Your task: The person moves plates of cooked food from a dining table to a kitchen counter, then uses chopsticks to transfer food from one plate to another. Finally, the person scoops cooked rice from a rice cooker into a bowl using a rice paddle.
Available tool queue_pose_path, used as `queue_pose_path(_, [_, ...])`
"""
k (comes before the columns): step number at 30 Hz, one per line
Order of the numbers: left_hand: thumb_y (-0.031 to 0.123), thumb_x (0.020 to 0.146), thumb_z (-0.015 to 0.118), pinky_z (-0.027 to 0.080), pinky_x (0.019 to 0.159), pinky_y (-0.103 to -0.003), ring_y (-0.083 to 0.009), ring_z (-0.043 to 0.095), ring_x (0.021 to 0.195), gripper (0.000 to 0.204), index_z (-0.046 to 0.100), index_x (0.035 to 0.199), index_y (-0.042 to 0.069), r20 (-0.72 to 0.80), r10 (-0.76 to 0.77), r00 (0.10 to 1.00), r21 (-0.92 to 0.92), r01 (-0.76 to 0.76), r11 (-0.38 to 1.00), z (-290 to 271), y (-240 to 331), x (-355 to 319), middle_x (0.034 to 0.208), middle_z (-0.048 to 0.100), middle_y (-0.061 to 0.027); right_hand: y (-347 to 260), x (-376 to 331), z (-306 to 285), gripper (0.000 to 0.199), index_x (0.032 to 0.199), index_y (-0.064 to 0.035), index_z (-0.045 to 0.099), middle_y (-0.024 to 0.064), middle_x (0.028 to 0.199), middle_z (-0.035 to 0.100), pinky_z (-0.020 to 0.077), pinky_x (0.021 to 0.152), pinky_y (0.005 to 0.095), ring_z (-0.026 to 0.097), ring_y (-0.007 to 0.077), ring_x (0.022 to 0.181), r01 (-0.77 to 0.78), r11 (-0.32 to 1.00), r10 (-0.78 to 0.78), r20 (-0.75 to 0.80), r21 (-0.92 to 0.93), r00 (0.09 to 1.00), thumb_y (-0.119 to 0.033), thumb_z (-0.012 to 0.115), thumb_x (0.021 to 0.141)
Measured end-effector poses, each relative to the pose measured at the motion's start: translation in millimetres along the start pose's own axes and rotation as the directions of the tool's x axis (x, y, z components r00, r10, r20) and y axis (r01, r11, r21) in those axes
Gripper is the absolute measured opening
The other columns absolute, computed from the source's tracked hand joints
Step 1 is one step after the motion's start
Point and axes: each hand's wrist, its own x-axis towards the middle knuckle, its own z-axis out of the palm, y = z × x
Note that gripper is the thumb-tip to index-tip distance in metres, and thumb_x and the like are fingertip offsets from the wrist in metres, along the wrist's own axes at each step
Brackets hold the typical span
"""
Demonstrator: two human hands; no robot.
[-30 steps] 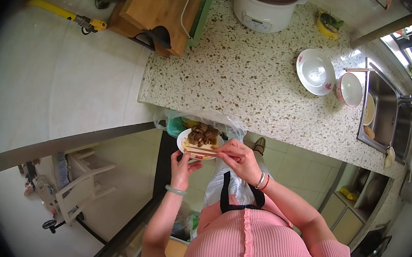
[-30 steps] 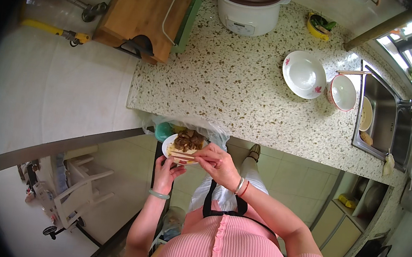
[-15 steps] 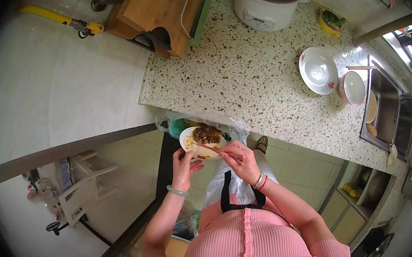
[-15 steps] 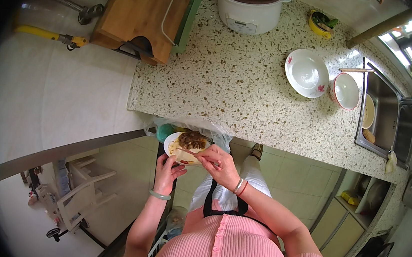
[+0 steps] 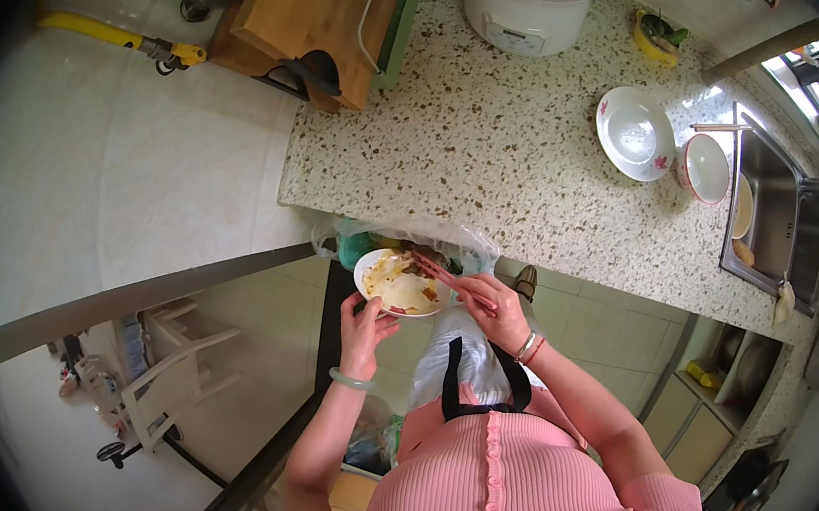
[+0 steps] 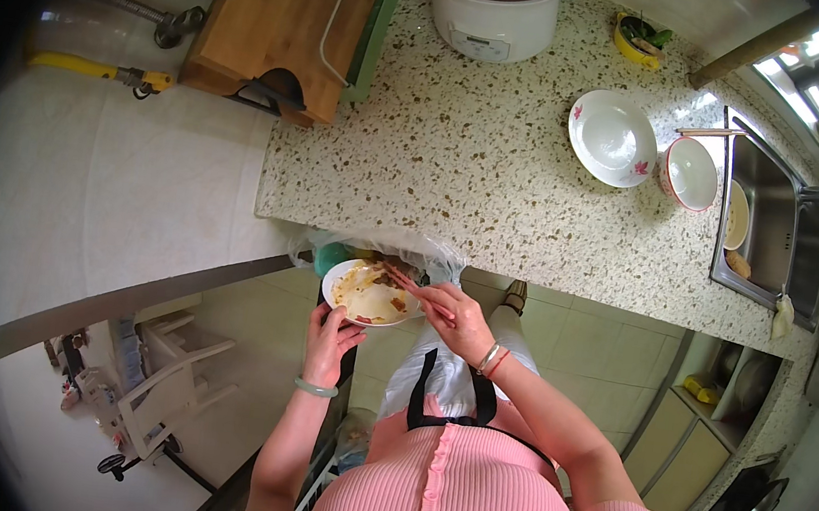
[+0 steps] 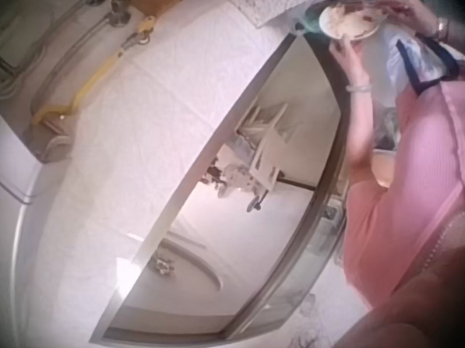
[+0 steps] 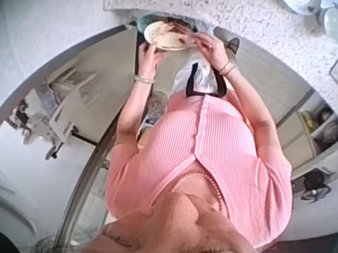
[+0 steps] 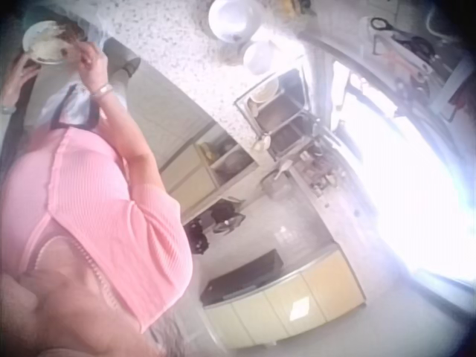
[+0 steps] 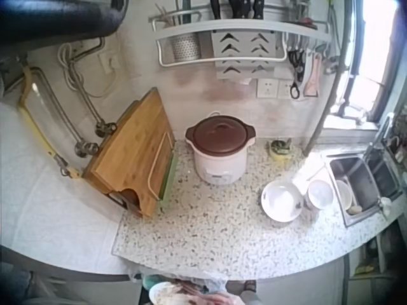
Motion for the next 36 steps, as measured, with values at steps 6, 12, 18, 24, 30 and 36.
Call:
queue_pose_path(6, [0.023, 0.092, 0.064, 0.056, 0.073, -0.035, -0.0234, 0.065, 0.089, 0.052, 0.034, 0.13, 0.005, -0.012, 0.043, 0.999, 0.018, -0.043, 0.999, -9.0, -2.1, 3.7, 0.114, 0.056, -0.0157, -14.1, -15.5, -0.8, 0.02, 0.112, 0.0009, 0.064, 0.0105, 0.098, 0.064, 0.0548, 0.076, 0.0264, 0.069, 0.0177, 0.086, -0.316, 0.766, 0.323, 0.088, 0.56, 0.942, -0.004, 0.057, 0.094])
queue_pose_path(12, [0.023, 0.092, 0.063, 0.056, 0.073, -0.034, -0.022, 0.065, 0.088, 0.051, 0.035, 0.131, 0.005, -0.039, 0.054, 0.998, 0.032, -0.052, 0.998, -11.8, 4.4, -2.1, 0.114, 0.056, -0.0148, 2.6, -17.8, -8.4, 0.017, 0.109, 0.0024, 0.064, 0.0095, 0.097, 0.062, 0.0544, 0.077, 0.0253, 0.069, 0.0172, 0.089, -0.19, 0.954, 0.2, -0.021, 0.23, 0.979, -0.005, 0.056, 0.096])
queue_pose_path(18, [0.023, 0.092, 0.064, 0.055, 0.074, -0.034, -0.0211, 0.065, 0.088, 0.051, 0.035, 0.131, 0.005, -0.033, 0.058, 0.998, 0.025, -0.057, 0.998, -10.7, 5.6, -6.8, 0.114, 0.057, -0.0138, -14.7, -15.4, 9.5, 0.016, 0.107, 0.0, 0.065, 0.0092, 0.098, 0.064, 0.0535, 0.076, 0.0255, 0.069, 0.0162, 0.088, -0.196, 0.926, 0.199, 0.024, 0.322, 0.98, -0.004, 0.058, 0.094])
queue_pose_path(24, [0.024, 0.093, 0.063, 0.056, 0.076, -0.036, -0.0231, 0.066, 0.089, 0.053, 0.033, 0.133, 0.008, -0.02, 0.081, 0.997, 0.041, -0.08, 0.996, -13.5, 4.7, -6.1, 0.112, 0.059, -0.0151, -6.6, -12.1, -2.0, 0.014, 0.106, 0.0017, 0.064, 0.0086, 0.096, 0.065, 0.0547, 0.075, 0.0261, 0.069, 0.0161, 0.086, -0.16, 0.945, 0.185, -0.064, 0.284, 0.981, -0.004, 0.057, 0.095])
queue_pose_path(30, [0.022, 0.092, 0.063, 0.055, 0.075, -0.034, -0.0211, 0.065, 0.09, 0.053, 0.034, 0.134, 0.006, -0.06, 0.098, 0.993, 0.001, -0.098, 0.995, -21.0, -3.4, -1.9, 0.114, 0.054, -0.0125, -26.4, -29.0, -18.4, 0.016, 0.104, 0.0047, 0.062, 0.0092, 0.099, 0.067, 0.0553, 0.08, 0.0266, 0.068, 0.0162, 0.09, -0.407, 0.717, 0.397, 0.148, 0.567, 0.906, -0.007, 0.055, 0.097])
queue_pose_path(36, [0.022, 0.093, 0.063, 0.055, 0.075, -0.034, -0.021, 0.065, 0.091, 0.053, 0.034, 0.134, 0.006, -0.053, 0.109, 0.993, -0.006, -0.109, 0.994, -18.3, 1.8, -4.5, 0.114, 0.055, -0.0128, -9.6, -20.1, -11.7, 0.012, 0.103, 0.0004, 0.065, 0.0095, 0.093, 0.068, 0.0534, 0.075, 0.0268, 0.068, 0.0168, 0.083, -0.169, 0.983, 0.175, -0.075, 0.077, 0.982, -0.006, 0.059, 0.094])
